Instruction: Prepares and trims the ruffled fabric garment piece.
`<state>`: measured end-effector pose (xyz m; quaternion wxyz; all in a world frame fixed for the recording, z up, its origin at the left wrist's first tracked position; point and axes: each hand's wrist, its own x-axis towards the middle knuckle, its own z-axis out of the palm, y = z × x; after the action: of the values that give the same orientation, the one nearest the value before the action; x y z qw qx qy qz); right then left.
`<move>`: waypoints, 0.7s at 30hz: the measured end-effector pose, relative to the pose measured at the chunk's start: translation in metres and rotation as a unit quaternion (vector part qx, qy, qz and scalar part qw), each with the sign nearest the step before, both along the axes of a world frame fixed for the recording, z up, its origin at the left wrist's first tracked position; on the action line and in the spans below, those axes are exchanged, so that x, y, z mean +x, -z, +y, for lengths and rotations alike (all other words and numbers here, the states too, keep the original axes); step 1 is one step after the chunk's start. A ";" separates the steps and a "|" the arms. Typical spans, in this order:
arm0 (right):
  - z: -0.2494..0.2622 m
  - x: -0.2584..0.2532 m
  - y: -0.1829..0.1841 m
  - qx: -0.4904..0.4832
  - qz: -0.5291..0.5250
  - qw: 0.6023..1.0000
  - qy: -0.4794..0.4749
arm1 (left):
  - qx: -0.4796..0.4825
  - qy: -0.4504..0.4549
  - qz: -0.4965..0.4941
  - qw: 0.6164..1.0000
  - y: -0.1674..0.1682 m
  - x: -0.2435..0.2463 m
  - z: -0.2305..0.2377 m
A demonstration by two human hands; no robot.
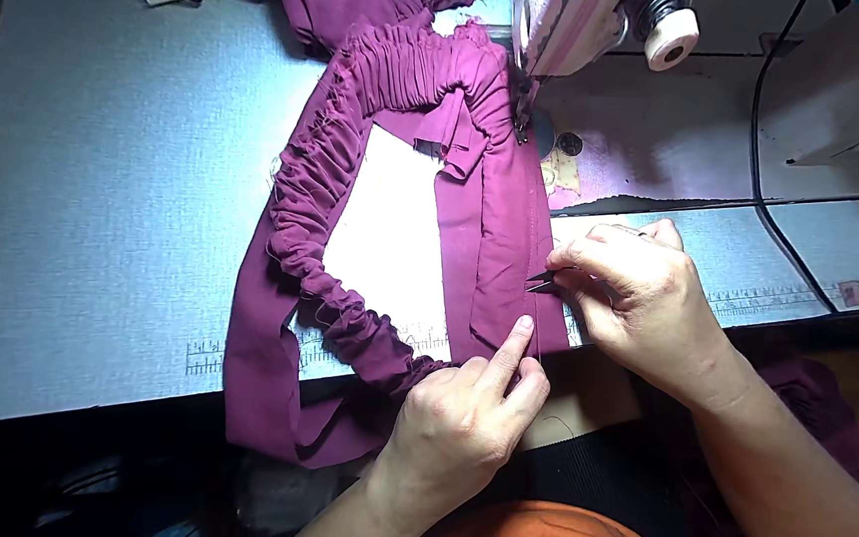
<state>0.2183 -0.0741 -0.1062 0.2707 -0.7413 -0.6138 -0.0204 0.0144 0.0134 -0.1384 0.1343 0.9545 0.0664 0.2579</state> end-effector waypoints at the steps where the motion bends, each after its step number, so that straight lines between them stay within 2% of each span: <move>1: 0.000 0.000 0.001 0.000 -0.002 1.000 0.000 | 0.000 0.001 -0.001 1.000 0.000 0.000 0.000; 21: 0.001 0.001 0.000 0.004 0.000 1.000 0.006 | 0.001 -0.002 -0.001 1.000 0.000 0.001 0.000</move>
<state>0.2190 -0.0732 -0.1061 0.2733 -0.7438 -0.6095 -0.0240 0.0152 0.0130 -0.1383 0.1333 0.9541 0.0676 0.2595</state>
